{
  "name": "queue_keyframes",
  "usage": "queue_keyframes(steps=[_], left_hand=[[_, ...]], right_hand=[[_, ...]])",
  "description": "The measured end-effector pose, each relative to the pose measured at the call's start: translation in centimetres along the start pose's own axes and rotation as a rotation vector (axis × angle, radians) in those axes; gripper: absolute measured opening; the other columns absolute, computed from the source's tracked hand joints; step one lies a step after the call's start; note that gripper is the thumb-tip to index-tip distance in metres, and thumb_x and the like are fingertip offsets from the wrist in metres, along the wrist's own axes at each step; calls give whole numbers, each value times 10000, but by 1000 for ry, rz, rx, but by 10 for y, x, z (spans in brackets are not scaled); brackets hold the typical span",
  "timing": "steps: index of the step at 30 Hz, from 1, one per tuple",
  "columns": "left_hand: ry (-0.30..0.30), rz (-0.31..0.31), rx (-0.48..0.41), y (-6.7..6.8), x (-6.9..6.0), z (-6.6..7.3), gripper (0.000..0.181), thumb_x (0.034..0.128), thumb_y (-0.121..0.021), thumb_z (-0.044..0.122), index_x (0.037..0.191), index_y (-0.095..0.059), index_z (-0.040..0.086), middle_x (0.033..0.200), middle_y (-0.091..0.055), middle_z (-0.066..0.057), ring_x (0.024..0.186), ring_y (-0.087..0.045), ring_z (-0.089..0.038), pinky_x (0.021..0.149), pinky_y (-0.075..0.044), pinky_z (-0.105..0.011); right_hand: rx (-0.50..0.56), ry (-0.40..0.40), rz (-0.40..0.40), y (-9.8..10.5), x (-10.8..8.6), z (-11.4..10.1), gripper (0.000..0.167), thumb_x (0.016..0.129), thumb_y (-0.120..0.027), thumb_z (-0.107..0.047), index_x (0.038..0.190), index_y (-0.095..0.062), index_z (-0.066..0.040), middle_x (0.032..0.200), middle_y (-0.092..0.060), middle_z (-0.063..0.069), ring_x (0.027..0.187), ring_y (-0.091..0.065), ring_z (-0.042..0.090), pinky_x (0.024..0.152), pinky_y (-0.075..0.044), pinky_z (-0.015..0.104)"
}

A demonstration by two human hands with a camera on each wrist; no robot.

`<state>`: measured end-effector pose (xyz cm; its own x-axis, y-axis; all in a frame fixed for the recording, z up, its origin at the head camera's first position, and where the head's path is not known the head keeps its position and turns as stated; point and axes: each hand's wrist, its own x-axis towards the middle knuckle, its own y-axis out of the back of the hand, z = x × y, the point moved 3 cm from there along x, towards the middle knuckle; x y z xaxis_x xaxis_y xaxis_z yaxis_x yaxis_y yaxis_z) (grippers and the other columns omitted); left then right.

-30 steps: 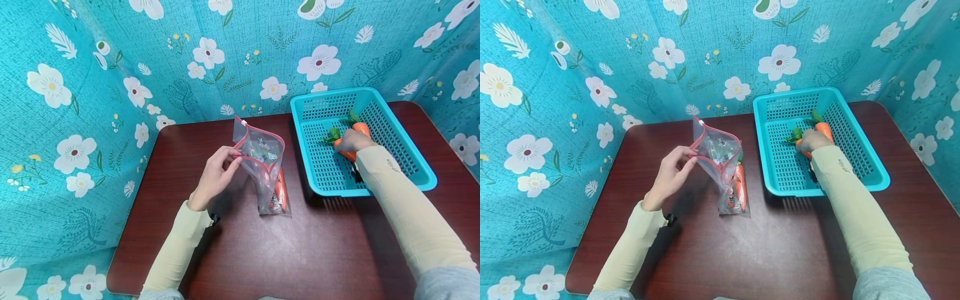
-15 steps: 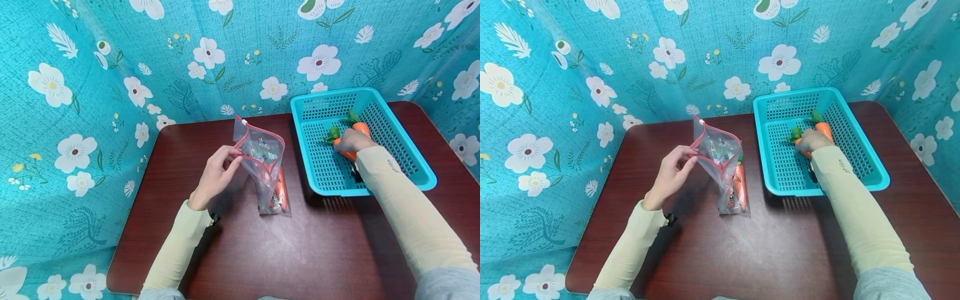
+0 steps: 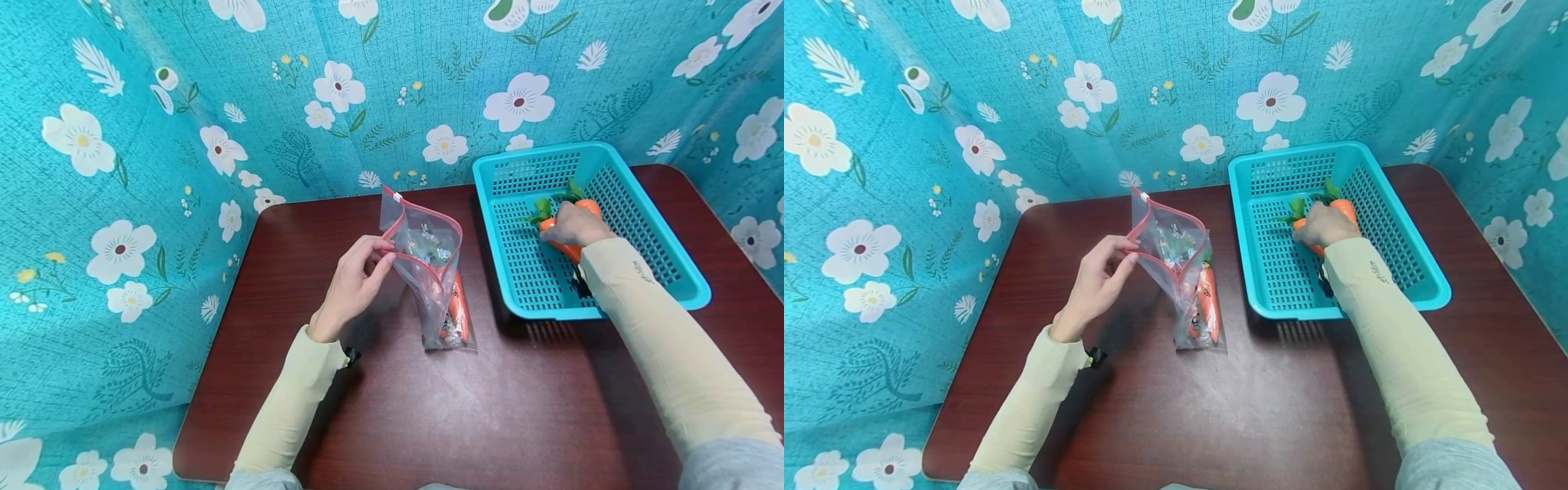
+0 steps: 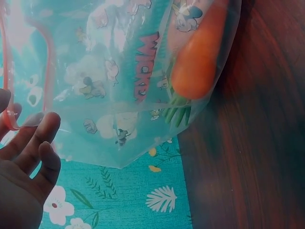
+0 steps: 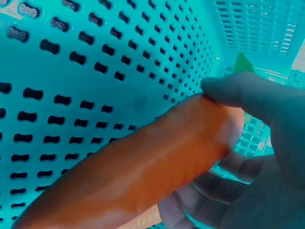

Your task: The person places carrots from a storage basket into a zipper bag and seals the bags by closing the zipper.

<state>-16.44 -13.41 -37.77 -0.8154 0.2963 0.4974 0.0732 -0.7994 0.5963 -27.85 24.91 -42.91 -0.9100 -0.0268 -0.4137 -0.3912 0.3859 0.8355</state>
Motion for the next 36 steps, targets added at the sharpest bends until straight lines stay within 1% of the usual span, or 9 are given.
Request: queue_keyframes(steps=[3, 6, 9, 12, 16, 21, 28, 31, 36], left_hand=[[-3, 4, -6, 0, 0, 0, 244, 891, -671, 100, 1129, -617, 101, 1048, -622, -33, 796, -582, -149, 627, -506, -241], [-4, 12, -12, 0, 1, 0, 249, 890, -674, 106, 1132, -615, 96, 1057, -624, -34, 800, -584, -143, 624, -513, -274], [-6, 16, -18, 1, 1, -1, 249, 894, -671, 116, 1136, -616, 97, 1067, -627, -34, 805, -584, -126, 628, -512, -279], [-11, 21, -21, 1, 1, -1, 243, 899, -666, 124, 1136, -618, 101, 1064, -628, -35, 799, -580, -118, 627, -504, -255], [-21, 27, -15, 2, 0, 0, 238, 900, -665, 123, 1132, -616, 100, 1058, -628, -38, 787, -570, -111, 619, -502, -256], [-17, 27, -6, 2, 0, 1, 248, 894, -670, 117, 1133, -612, 84, 1077, -630, -45, 794, -569, -102, 625, -511, -249], [-3, 21, -9, 3, 0, 1, 264, 895, -671, 123, 1145, -613, 62, 1099, -632, -44, 808, -578, -108, 638, -513, -235], [2, 21, -12, 3, 0, 1, 261, 895, -670, 123, 1145, -616, 71, 1098, -633, -42, 808, -578, -110, 641, -514, -240], [-2, 24, -8, 3, 0, 2, 260, 891, -675, 115, 1142, -617, 85, 1102, -632, -40, 808, -577, -110, 641, -513, -240]], right_hand=[[4, 2, 16, 1, -1, -1, 700, 898, -607, -336, 1316, -285, 125, 1132, -472, 322, 920, -481, 400, 743, -457, 514], [4, 19, 49, 3, -1, -3, 747, 884, -614, -355, 1337, -272, 130, 1106, -486, 320, 899, -488, 399, 713, -457, 503], [9, 36, 81, 5, -1, -5, 775, 875, -623, -374, 1342, -275, 137, 1088, -496, 313, 887, -487, 402, 700, -455, 503], [10, 38, 113, 6, -2, -7, 759, 864, -638, -398, 1312, -315, 121, 1078, -503, 303, 894, -490, 412, 704, -452, 512], [-3, 46, 162, 8, -2, -9, 695, 843, -649, -429, 1218, -382, 91, 1048, -512, 291, 898, -496, 432, 703, -445, 513], [-16, 83, 209, 10, -3, -11, 671, 831, -649, -461, 1159, -417, 76, 1015, -520, 287, 866, -510, 428, 691, -437, 503], [14, 104, 252, 12, -4, -16, 690, 833, -641, -487, 1183, -418, 63, 1004, -533, 285, 795, -529, 390, 623, -434, 458], [27, 117, 271, 14, -7, -20, 664, 833, -634, -486, 1170, -427, 47, 990, -543, 273, 763, -534, 370, 593, -431, 438], [41, 135, 299, 16, -10, -24, 616, 829, -635, -458, 1160, -443, 24, 989, -557, 258, 754, -535, 355, 594, -429, 436]])
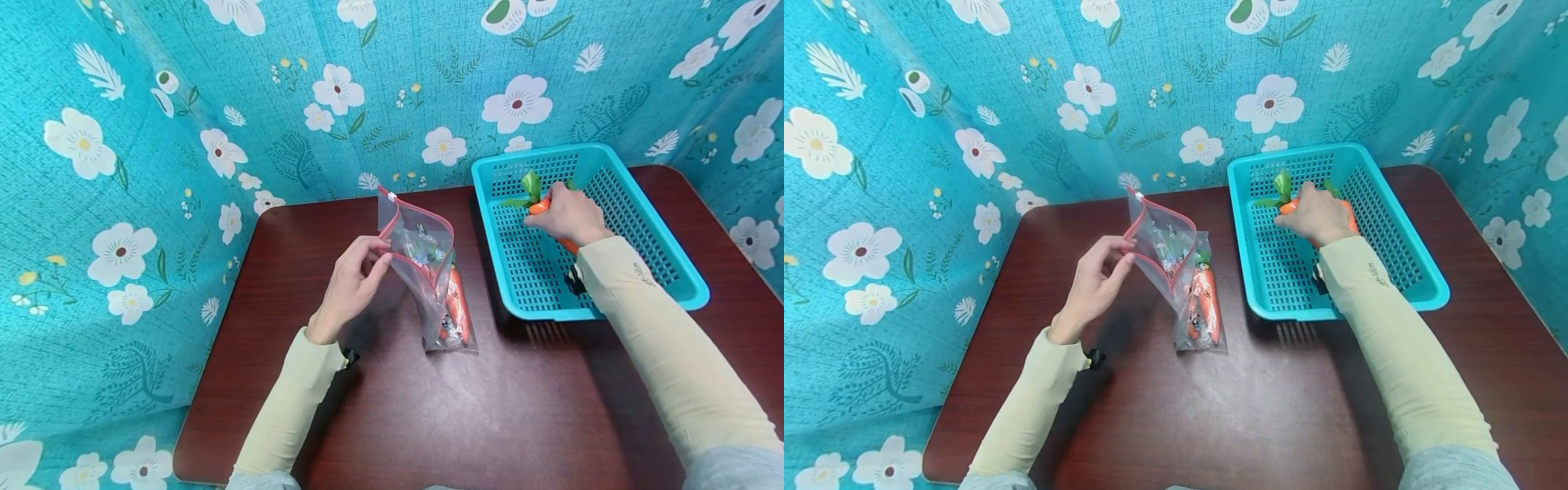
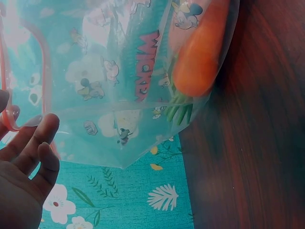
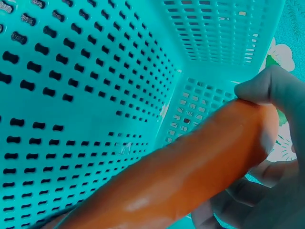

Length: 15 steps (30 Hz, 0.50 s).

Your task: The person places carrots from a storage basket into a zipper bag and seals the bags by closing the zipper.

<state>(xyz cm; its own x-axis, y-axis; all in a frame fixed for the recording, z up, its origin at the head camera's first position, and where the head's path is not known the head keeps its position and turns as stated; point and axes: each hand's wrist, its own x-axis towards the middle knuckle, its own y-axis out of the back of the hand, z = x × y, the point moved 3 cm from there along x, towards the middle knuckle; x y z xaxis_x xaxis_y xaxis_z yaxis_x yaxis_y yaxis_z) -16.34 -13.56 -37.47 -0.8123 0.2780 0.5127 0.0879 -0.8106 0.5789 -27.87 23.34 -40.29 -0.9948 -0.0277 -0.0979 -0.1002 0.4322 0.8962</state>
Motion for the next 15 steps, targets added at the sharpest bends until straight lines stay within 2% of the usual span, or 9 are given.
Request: queue_keyframes(steps=[8, 15], left_hand=[[-5, -5, -5, 0, 0, 0, 244, 893, -666, 103, 1131, -615, 86, 1096, -633, -50, 801, -587, -126, 634, -509, -232], [-8, -4, -9, -1, 0, -2, 240, 893, -668, 103, 1127, -615, 99, 1083, -633, -38, 791, -581, -113, 626, -494, -225]], right_hand=[[0, 20, -1, 0, 0, -3, 654, 831, -649, -483, 1183, -450, 31, 1013, -570, 268, 762, -542, 354, 603, -435, 442], [2, 28, -8, 4, -3, -13, 701, 834, -630, -548, 1210, -442, 14, 1001, -575, 248, 738, -543, 331, 557, -436, 422]])
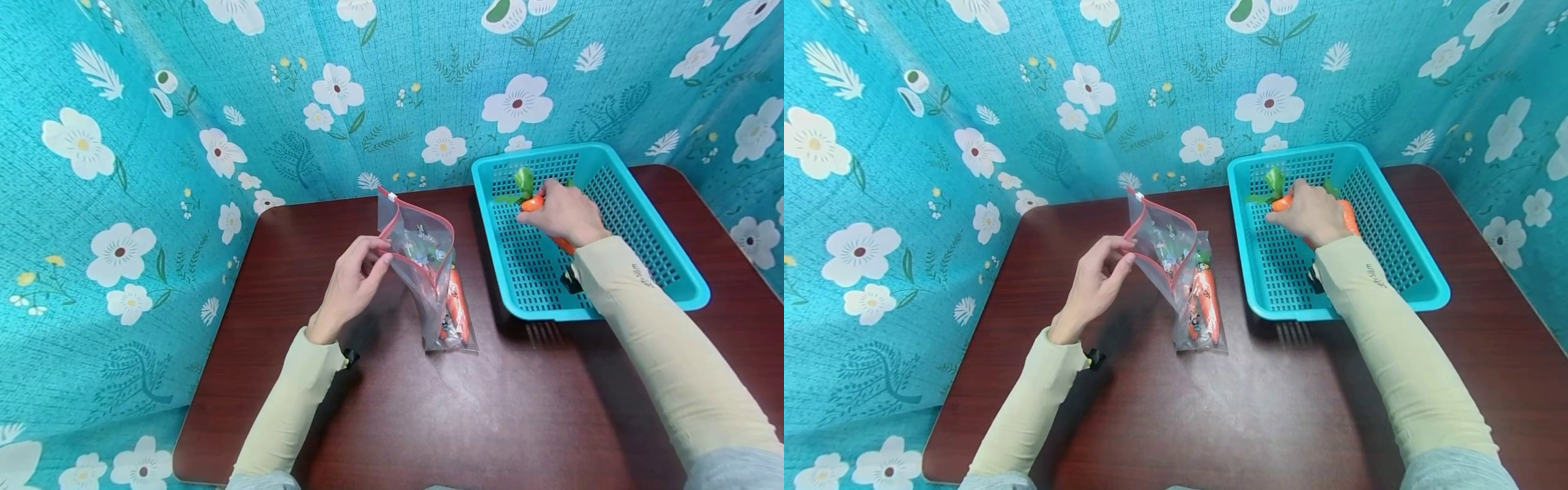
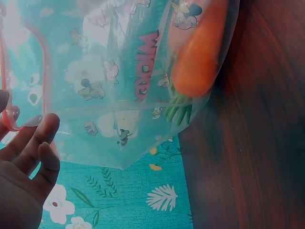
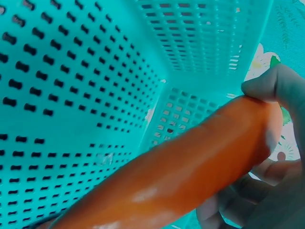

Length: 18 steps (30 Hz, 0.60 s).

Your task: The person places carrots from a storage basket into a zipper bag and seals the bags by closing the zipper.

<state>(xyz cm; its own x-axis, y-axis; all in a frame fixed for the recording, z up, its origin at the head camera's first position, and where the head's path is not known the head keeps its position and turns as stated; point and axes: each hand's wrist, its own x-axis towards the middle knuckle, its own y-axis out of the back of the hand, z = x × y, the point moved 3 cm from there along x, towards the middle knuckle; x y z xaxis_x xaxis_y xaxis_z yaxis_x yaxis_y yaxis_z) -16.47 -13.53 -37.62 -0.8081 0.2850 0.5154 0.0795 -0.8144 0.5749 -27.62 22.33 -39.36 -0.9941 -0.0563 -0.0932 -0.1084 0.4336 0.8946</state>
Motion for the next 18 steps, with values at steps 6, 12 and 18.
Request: queue_keyframes(steps=[6, 12, 18], left_hand=[[7, 1, -2, 0, 0, 0, 259, 891, -673, 114, 1142, -609, 101, 1071, -629, -37, 780, -570, -138, 628, -501, -229], [7, -1, -2, 0, 0, -1, 258, 894, -672, 123, 1144, -609, 102, 1063, -630, -38, 770, -561, -129, 620, -511, -276], [7, -1, -3, 0, 0, -1, 255, 896, -670, 122, 1143, -609, 101, 1062, -629, -38, 773, -564, -108, 623, -519, -297]], right_hand=[[-1, 4, 14, 3, -2, -8, 657, 839, -614, -551, 1191, -448, -21, 989, -571, 220, 729, -536, 315, 521, -430, 413], [17, 23, 33, 5, -4, -15, 621, 843, -617, -519, 1182, -459, -22, 974, -581, 215, 701, -542, 308, 510, -433, 403], [32, 39, 59, 8, -4, -20, 559, 847, -598, -478, 1148, -463, -27, 960, -571, 199, 721, -537, 315, 520, -435, 404]])
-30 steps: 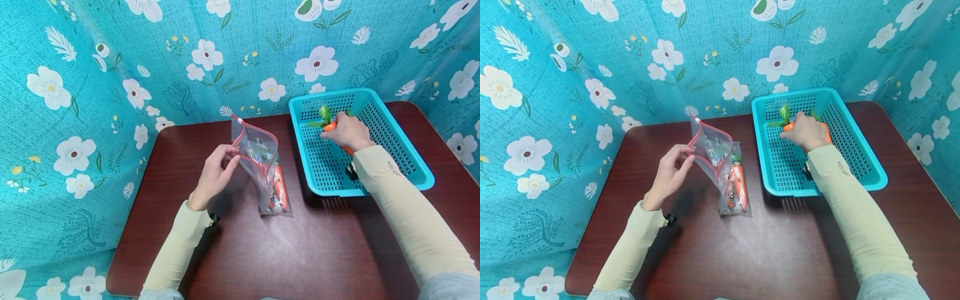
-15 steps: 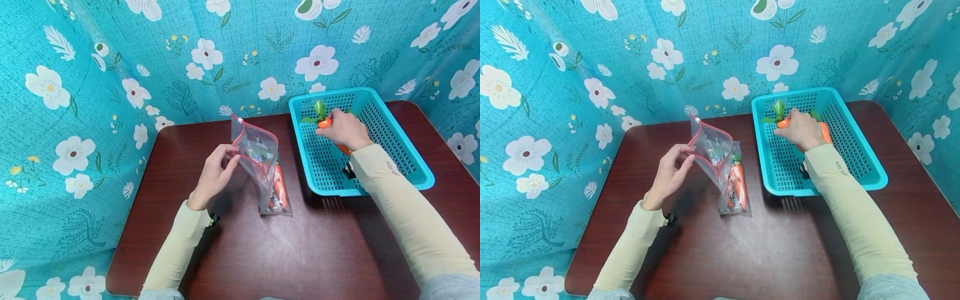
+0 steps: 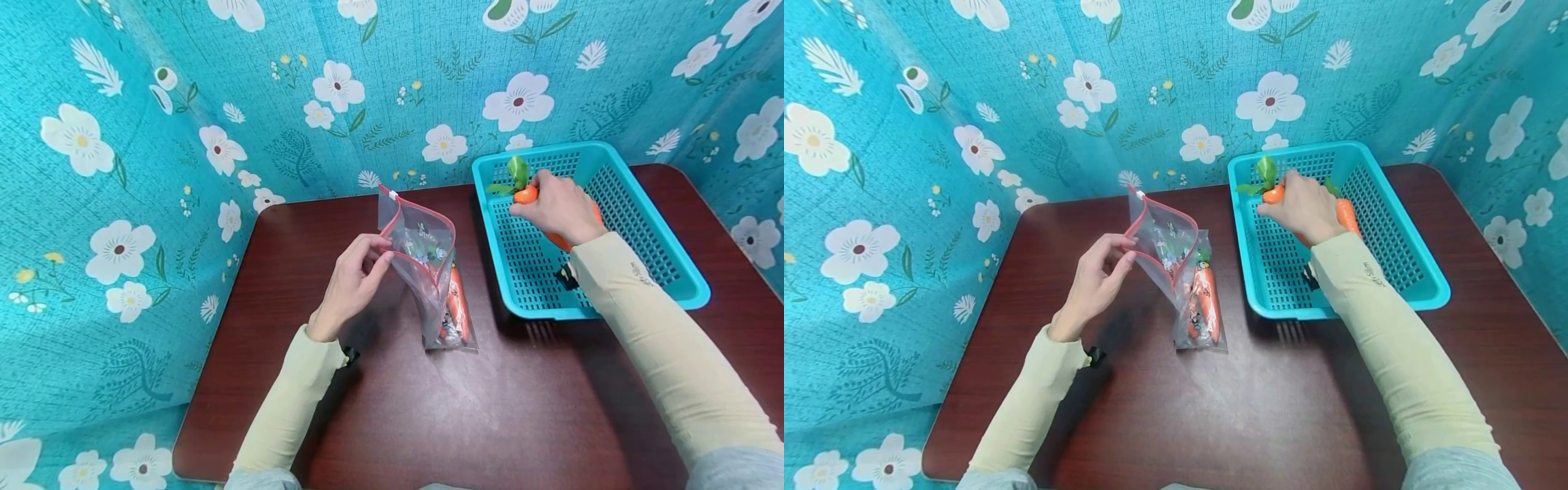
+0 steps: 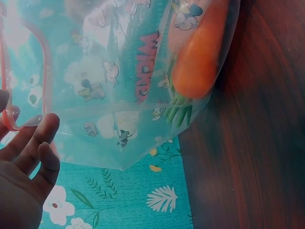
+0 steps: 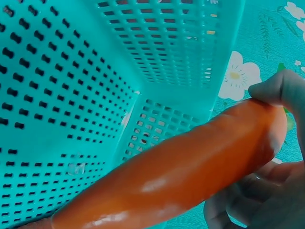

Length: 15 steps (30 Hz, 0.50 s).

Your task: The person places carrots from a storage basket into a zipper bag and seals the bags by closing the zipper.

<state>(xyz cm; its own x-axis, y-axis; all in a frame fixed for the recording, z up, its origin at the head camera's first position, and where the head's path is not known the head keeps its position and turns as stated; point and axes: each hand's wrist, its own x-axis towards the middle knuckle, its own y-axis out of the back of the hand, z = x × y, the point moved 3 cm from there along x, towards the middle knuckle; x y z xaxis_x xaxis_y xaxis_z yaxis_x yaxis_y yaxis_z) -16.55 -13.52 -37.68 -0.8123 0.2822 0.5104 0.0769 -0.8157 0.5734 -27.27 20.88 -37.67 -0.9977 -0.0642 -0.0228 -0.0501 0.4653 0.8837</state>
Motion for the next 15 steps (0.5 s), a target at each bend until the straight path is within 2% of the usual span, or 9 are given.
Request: queue_keyframes(steps=[15], left_hand=[[2, -5, 1, 1, 0, 2, 260, 895, -671, 120, 1145, -603, 91, 1057, -626, -51, 773, -560, -120, 618, -518, -315]], right_hand=[[28, 58, 68, 9, -6, -25, 536, 844, -616, -420, 1169, -467, -21, 992, -570, 193, 778, -530, 322, 573, -438, 428]])
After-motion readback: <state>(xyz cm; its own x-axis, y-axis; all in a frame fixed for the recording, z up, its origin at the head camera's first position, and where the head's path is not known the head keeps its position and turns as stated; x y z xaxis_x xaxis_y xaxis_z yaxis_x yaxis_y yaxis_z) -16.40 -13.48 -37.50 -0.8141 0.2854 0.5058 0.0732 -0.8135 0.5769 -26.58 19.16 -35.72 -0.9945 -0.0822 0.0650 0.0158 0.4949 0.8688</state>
